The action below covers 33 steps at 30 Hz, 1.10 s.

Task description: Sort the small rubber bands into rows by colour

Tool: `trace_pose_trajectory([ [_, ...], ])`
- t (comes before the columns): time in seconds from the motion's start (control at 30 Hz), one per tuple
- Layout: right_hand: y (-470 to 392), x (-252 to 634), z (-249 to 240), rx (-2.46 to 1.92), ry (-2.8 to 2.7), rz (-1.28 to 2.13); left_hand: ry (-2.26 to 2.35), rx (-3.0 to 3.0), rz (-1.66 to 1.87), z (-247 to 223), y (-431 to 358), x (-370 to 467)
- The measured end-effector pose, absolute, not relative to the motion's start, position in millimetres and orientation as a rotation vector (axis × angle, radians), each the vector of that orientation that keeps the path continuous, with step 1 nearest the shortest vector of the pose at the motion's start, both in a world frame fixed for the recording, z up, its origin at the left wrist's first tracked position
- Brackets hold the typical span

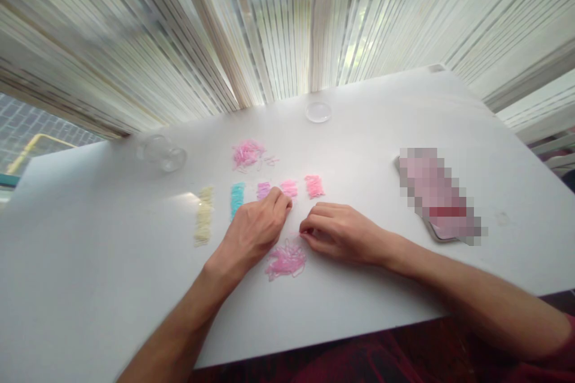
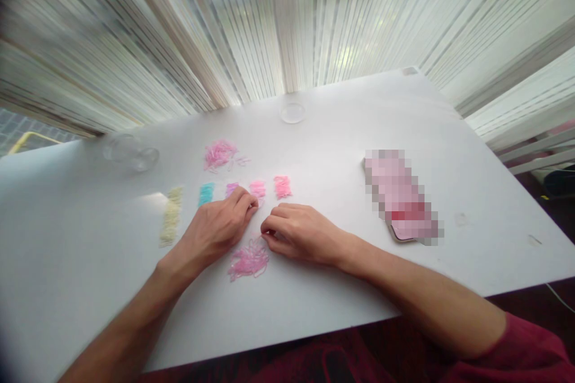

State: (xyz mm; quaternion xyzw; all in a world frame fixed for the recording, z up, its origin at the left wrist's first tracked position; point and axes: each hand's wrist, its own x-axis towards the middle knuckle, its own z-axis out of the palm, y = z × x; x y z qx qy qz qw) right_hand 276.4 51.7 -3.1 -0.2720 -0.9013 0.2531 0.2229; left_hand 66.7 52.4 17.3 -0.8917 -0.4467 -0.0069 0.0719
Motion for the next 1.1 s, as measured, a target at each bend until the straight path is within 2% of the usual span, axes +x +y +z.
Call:
trace_pose_trajectory([
  [0.7,53,279,-3,-0.742,-2.457,0.722,-1.576,-2.693,-0.018,29,46,8],
  [0.83,55,278,-3,-0.750,-2.426,0.717,-1.653,-2.696,-0.190,32,41,4],
  [1.1,54,277,-4,-0.836,-2.283,0.798,-1.795,-2.808,-0.759,30,14,29],
])
